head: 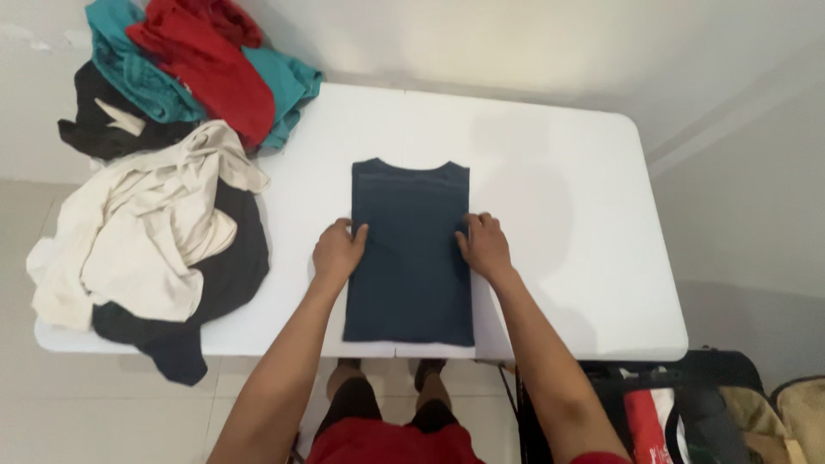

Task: The person smooths out a shirt on a table, folds it into a long rectangle, rolls it tightly into a cylinder, and places it into an open suitcase alongside other rolled clothes.

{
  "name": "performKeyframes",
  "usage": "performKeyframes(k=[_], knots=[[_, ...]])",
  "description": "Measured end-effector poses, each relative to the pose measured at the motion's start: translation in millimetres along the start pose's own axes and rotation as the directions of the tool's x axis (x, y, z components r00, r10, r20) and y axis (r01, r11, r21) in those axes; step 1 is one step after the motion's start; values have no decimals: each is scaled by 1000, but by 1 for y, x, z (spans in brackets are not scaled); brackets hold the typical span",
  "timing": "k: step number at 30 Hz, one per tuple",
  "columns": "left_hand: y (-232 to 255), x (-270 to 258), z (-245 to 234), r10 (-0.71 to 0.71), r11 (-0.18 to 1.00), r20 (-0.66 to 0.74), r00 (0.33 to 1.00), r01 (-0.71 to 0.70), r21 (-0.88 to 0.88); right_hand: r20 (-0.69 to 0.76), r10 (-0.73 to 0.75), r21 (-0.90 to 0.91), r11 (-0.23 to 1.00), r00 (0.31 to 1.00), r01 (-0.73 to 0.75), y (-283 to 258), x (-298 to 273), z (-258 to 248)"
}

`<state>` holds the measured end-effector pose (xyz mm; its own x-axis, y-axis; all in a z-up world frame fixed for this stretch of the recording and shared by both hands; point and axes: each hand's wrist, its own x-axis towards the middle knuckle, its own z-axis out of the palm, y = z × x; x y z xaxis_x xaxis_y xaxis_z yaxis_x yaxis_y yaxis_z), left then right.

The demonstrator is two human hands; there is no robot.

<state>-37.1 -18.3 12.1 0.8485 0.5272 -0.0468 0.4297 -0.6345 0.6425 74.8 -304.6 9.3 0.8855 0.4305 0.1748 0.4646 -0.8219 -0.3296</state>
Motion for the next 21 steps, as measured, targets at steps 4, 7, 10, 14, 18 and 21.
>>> performKeyframes(k=[4,7,10,14,18,21], knots=[[3,57,17,-47,997,10,999,48,-56,76,-87,-7,996,993,88,16,58,10],[3,90,25,-65,995,75,995,70,-65,120,-133,25,991,984,131,18,93,14],[3,107,32,-118,992,115,986,122,-30,294,-42,-44,997,955,58,16,114,19],[-1,112,33,-110,991,74,991,115,-71,451,72,-127,992,890,-16,27,143,32],[0,106,33,-88,992,3,996,88,-93,406,127,30,988,905,-153,40,146,41],[7,90,31,-16,988,-124,992,-4,-156,158,110,35,993,981,-117,29,125,43]])
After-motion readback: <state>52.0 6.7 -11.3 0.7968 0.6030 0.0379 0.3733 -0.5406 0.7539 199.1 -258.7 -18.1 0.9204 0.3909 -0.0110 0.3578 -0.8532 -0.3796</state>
